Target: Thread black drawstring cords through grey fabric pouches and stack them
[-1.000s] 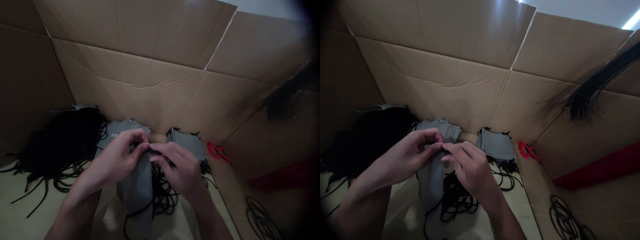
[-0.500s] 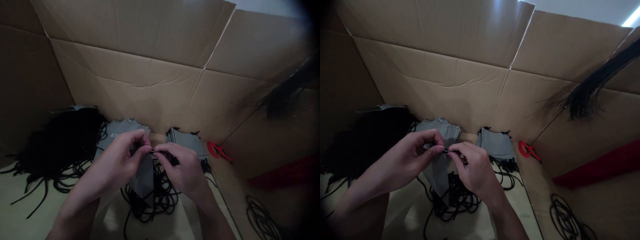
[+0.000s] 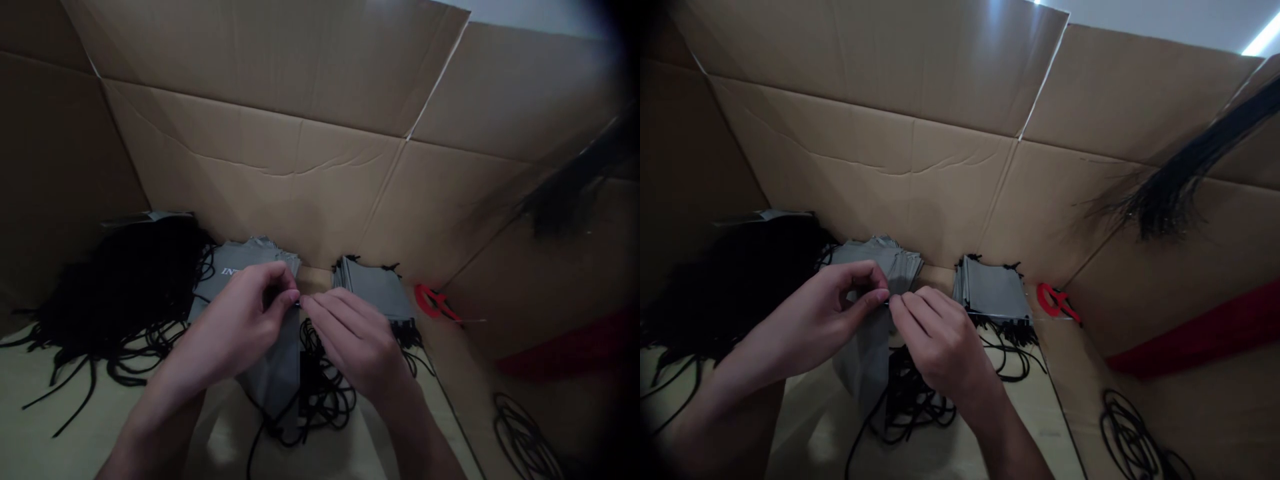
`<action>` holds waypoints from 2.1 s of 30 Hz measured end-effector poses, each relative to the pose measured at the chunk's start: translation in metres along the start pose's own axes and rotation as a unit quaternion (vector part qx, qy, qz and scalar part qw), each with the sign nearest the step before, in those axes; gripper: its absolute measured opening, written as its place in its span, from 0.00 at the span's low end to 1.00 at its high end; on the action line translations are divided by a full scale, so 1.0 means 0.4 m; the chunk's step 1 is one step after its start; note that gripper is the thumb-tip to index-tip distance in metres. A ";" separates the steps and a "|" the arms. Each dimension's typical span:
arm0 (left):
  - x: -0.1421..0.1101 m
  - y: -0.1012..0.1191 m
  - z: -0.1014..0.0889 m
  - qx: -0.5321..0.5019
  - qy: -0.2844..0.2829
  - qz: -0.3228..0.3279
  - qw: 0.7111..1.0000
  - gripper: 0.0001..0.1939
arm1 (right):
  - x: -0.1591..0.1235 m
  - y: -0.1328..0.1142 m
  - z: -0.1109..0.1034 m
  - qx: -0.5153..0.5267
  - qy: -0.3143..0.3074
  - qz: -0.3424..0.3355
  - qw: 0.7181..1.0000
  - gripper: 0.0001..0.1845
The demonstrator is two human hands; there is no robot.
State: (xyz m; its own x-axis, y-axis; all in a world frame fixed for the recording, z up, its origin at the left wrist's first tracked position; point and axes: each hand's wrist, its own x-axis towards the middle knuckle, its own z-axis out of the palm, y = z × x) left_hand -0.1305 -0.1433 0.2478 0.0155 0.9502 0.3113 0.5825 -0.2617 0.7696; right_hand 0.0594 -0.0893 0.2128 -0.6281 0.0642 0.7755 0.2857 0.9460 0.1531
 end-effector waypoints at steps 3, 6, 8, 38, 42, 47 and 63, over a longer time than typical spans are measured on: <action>0.003 -0.006 0.012 0.029 0.020 -0.007 0.999 0.09 | 0.002 -0.002 0.009 0.008 -0.010 0.024 1.000 0.11; 0.003 -0.009 0.012 0.041 0.025 -0.001 0.999 0.09 | 0.000 0.007 0.003 0.054 -0.023 0.079 0.995 0.11; 0.001 -0.010 0.004 0.054 0.038 0.000 0.998 0.09 | -0.005 0.023 -0.014 0.073 -0.039 0.112 0.990 0.10; 0.022 0.005 0.107 0.078 0.058 -0.018 0.995 0.10 | -0.028 0.048 -0.038 -0.057 -0.069 0.109 0.990 0.20; 0.027 0.009 0.116 0.090 0.062 -0.028 0.994 0.11 | -0.013 0.017 -0.002 -0.053 -0.056 0.123 0.989 0.19; 0.027 0.002 0.105 0.092 0.064 -0.020 0.994 0.10 | -0.015 0.045 -0.014 -0.040 -0.055 0.113 0.991 0.20; 0.022 0.009 0.119 0.090 0.072 0.014 0.993 0.11 | -0.003 0.024 0.015 0.017 -0.006 0.153 0.988 0.16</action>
State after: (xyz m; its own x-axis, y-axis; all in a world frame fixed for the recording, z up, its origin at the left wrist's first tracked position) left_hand -0.0894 -0.1276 0.2267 -0.0758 0.9055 0.4175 0.7188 -0.2405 0.6523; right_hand 0.0584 -0.0785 0.2098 -0.5245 0.3516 0.7754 0.4387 0.8921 -0.1078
